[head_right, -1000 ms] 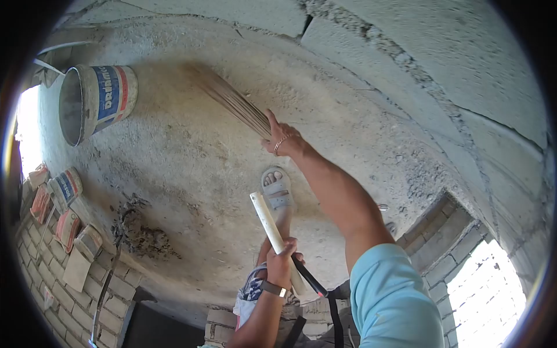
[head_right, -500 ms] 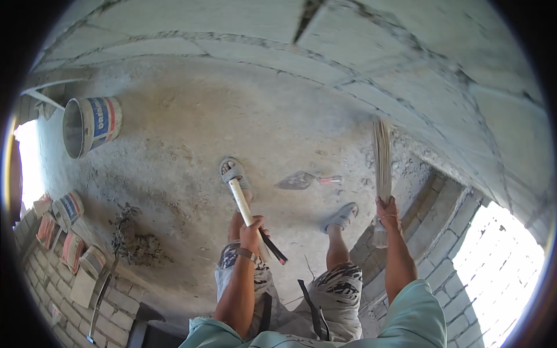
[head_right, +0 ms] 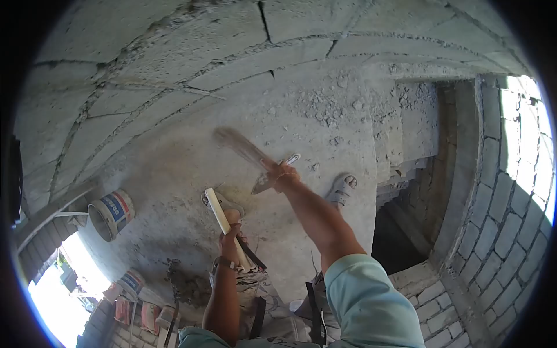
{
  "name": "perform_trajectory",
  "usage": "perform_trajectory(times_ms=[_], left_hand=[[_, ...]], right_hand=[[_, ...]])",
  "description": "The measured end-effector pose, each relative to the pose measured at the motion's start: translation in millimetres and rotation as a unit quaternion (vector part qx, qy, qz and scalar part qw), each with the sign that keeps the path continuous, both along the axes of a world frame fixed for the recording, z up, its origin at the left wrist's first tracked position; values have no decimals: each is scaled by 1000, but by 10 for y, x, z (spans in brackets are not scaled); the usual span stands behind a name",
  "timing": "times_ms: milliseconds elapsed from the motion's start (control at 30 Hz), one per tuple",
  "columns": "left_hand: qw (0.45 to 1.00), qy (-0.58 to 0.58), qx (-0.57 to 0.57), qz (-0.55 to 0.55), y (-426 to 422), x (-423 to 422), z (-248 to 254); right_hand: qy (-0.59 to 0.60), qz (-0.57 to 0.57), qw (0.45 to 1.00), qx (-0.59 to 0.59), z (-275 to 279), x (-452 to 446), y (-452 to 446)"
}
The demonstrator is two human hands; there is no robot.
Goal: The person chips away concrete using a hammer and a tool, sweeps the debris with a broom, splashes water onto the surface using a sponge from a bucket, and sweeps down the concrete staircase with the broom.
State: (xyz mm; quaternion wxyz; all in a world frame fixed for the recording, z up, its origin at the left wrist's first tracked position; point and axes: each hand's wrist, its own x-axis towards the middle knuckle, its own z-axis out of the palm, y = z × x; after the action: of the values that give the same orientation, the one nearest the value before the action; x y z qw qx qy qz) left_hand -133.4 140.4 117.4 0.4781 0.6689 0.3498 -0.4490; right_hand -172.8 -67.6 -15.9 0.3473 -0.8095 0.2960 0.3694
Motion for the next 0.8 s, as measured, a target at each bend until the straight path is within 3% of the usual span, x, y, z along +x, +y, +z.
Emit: perform_trajectory(times_ms=[133, 200, 267, 367, 467, 533, 567, 700, 800], left_hand=[[998, 2, -9, -59, 65, -213, -164], [997, 15, 4, -75, -2, -359, -111], [997, 32, 22, -67, -115, -540, -53], [995, 72, 48, -47, -292, -932, 37], [989, 143, 14, -38, -476, -1265, 168], [983, 173, -5, -64, -602, -1401, 262], [981, 167, -4, -102, -639, -1459, 274], [970, 188, 6, -156, -657, -1478, 186], [972, 183, 15, -150, -567, -1380, 169]], right_hand=[[57, -110, 977, -171, -40, -1474, -1540], [71, -181, 962, -192, 70, -2256, -2197], [68, -207, 943, -252, 89, -2796, -2557], [49, -303, 922, -235, 248, -3049, -2636], [-120, -368, 889, -246, 390, -3009, -2117], [-99, -406, 903, -102, 665, -2685, -1656], [-150, -371, 910, -106, 640, -2555, -1348], [-117, -258, 956, 77, 566, -1641, -616], [-149, -188, 966, 99, 223, -1031, -481]])
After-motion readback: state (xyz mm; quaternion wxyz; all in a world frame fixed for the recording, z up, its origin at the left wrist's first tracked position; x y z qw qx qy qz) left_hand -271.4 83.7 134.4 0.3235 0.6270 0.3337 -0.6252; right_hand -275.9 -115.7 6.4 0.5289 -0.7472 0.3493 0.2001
